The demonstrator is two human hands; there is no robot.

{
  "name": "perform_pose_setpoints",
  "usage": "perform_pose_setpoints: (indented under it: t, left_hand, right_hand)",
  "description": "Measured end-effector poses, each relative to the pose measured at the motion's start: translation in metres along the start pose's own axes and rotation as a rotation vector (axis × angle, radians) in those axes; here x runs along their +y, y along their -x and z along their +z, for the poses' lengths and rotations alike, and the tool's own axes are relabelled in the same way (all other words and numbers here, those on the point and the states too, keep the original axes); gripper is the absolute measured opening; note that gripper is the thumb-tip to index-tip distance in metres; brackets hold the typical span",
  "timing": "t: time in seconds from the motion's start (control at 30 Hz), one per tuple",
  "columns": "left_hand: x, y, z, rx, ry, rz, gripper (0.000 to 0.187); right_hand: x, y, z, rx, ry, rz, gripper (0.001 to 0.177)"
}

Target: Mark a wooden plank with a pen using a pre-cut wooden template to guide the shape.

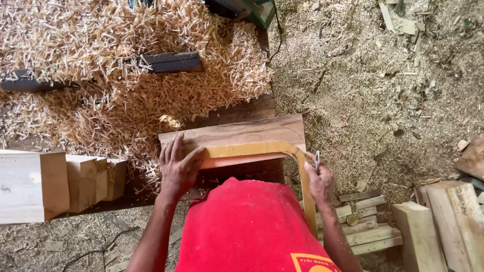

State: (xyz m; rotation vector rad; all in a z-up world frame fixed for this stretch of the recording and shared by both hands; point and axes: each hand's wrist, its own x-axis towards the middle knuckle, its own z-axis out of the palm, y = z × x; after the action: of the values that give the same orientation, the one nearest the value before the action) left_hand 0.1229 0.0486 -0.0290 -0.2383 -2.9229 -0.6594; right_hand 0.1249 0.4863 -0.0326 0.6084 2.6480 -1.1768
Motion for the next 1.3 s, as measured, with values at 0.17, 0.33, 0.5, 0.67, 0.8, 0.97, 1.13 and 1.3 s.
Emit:
perform_pose_setpoints:
  t: [0.17,0.33,0.5,0.67,0.8,0.97,1.13,1.3]
  left_hand:
    - [-0.010,0.024,0.012,0.025,-0.017,-0.109,0.047]
    - [-0.005,-0.003,-0.014,0.194,-0.048,-0.142,0.045]
    - [-0.006,-0.010,-0.021,0.190,0.013,-0.144,0.046]
    - [-0.006,-0.010,-0.020,0.180,0.090,-0.166,0.045]
    - [-0.004,-0.011,-0.026,0.173,0.132,-0.148,0.044]
    - [-0.007,-0.012,-0.030,0.140,0.163,-0.159,0.047]
    - [-0.014,-0.008,-0.026,0.160,0.167,-0.159,0.047]
    - [-0.016,-0.008,-0.028,0.169,0.160,-0.150,0.047]
  right_hand:
    - [0.010,0.003,0.013,0.102,-0.025,-0.021,0.029]
    - [0.009,-0.026,0.019,0.147,-0.083,-0.139,0.024]
    - [-0.011,-0.033,0.018,0.204,-0.122,-0.307,0.018]
    - [0.001,-0.039,0.018,0.225,-0.073,-0.305,0.019]
    - [0.019,-0.042,0.018,0.127,-0.182,-0.179,0.023]
    - [0.021,-0.041,0.015,0.164,-0.095,-0.196,0.022]
    - [0.013,-0.035,0.014,0.175,-0.140,-0.265,0.019]
    - [0.015,-0.033,0.011,0.162,-0.080,-0.211,0.019]
